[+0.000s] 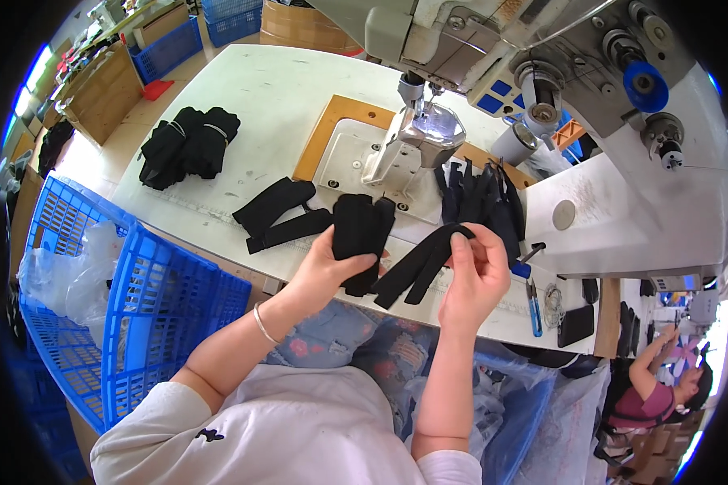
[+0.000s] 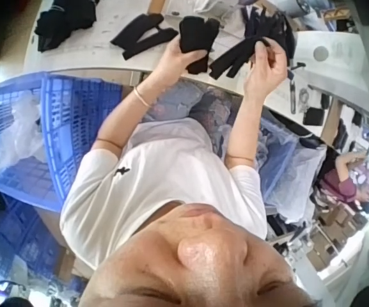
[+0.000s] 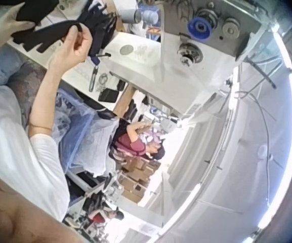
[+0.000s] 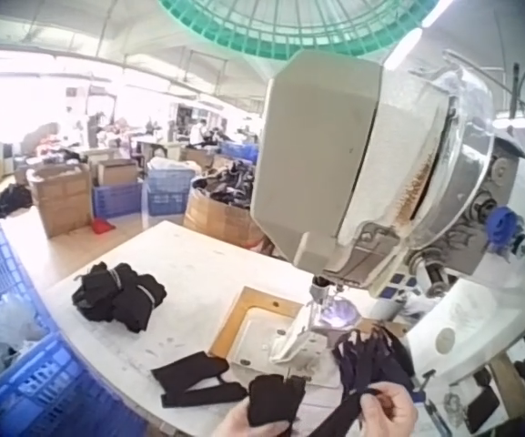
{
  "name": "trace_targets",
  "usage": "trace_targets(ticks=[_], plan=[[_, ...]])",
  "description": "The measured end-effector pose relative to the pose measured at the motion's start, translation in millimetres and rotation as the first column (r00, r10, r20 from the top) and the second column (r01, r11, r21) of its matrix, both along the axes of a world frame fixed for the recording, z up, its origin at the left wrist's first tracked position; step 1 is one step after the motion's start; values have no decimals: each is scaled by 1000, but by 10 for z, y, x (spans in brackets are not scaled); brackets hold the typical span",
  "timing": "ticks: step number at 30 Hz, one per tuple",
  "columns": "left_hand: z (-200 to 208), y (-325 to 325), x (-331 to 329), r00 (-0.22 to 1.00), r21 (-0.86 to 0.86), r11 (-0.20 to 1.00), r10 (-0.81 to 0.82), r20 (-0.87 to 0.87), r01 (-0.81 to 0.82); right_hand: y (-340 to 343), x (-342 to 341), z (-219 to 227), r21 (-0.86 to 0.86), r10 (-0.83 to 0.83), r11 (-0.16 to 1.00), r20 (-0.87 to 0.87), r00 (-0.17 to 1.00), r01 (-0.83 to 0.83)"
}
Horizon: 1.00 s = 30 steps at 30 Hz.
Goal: Checking and stacking black fabric shoe components at a workstation.
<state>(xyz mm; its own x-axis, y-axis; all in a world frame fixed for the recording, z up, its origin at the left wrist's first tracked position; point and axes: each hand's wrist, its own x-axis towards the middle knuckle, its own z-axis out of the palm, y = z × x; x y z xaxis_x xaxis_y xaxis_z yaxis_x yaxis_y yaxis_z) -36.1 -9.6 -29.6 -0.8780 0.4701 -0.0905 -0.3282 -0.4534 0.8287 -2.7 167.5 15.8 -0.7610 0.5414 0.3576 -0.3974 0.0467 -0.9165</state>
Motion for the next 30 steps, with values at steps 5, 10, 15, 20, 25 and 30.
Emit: trace_targets(ticks=[5,10,15,20,25,30], plan=[[-35,-30,-24,998,99,995,-15,55,10,101,-37,-237,-48,65,997,195,979,-57],[-120,-21,-34,996,-46,997,-62,-69,59,-65,-133,-288,14,86,996,148,985,-89],[-55,-74,-74,984,139,977,-168,58,159,-212,-163,-308,-343,399,857,-29,916,-384],[-86,-66,-77,987,157,977,-153,52,143,-259,-228,-412,-267,370,891,-41,928,-367],[-82,-93,-78,988,151,977,-155,21,150,-261,-226,-398,117,288,950,40,957,-290],[7,-81,-50,981,202,975,-122,148,90,-172,-234,-460,-92,357,927,-80,931,-364]])
